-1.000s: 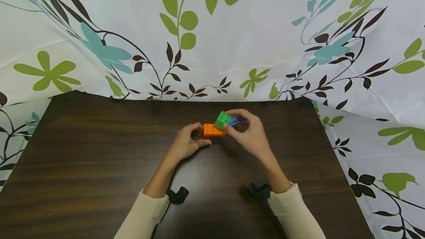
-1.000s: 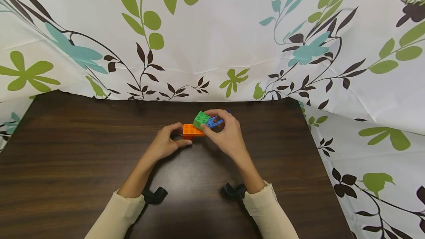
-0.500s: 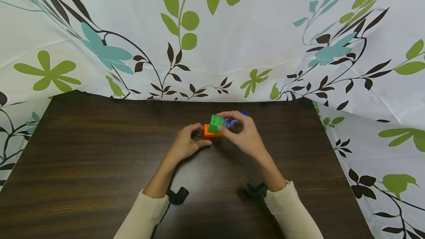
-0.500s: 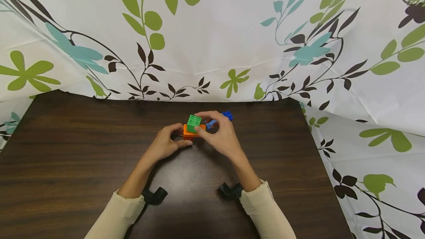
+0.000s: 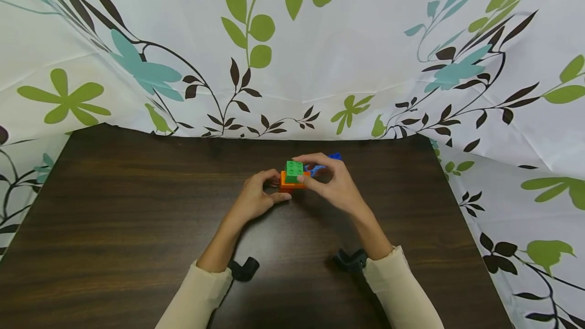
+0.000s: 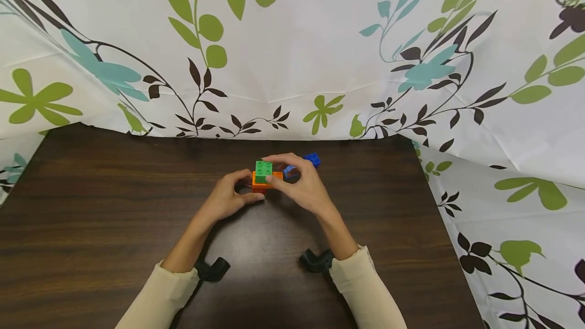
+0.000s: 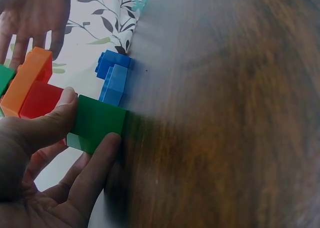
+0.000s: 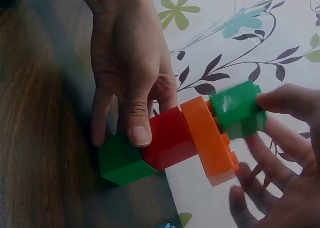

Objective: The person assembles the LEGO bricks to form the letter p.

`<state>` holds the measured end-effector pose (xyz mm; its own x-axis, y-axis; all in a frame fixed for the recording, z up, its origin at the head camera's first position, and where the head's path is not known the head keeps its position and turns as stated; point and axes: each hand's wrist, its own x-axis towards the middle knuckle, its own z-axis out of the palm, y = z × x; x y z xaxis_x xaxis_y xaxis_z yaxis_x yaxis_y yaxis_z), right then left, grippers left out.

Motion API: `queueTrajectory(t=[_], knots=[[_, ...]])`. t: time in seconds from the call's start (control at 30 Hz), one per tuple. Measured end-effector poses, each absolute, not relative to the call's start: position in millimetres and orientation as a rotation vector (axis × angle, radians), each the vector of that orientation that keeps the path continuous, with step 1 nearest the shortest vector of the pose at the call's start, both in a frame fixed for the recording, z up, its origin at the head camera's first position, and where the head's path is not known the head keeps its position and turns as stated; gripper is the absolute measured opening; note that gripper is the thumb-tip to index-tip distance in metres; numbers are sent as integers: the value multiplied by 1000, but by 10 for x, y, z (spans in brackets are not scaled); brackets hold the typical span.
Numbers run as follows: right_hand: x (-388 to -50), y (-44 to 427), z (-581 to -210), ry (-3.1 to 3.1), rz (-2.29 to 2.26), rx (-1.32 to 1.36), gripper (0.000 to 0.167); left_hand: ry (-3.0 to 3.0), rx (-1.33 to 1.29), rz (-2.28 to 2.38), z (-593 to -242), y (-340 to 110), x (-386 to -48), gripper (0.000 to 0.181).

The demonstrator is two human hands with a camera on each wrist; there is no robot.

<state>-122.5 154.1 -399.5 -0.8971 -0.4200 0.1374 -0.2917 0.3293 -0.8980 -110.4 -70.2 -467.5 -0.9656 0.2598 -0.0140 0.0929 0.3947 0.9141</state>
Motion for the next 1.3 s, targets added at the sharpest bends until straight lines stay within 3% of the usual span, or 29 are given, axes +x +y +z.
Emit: queueTrajectory(t=[1.07, 1.2, 1.3], knots=[[-1284, 1501, -4020, 2378, -1587, -609, 33, 2500, 307, 1586, -4689, -682, -1135, 31], [-1279, 1543, -4046, 2379, -1571, -633, 40, 2499, 287, 1579, -4689, -683, -1128, 31], [-1288, 1629, -4056, 2382, -1530, -671, 55, 2497, 272, 1572, -4682, -678, -1117, 33]])
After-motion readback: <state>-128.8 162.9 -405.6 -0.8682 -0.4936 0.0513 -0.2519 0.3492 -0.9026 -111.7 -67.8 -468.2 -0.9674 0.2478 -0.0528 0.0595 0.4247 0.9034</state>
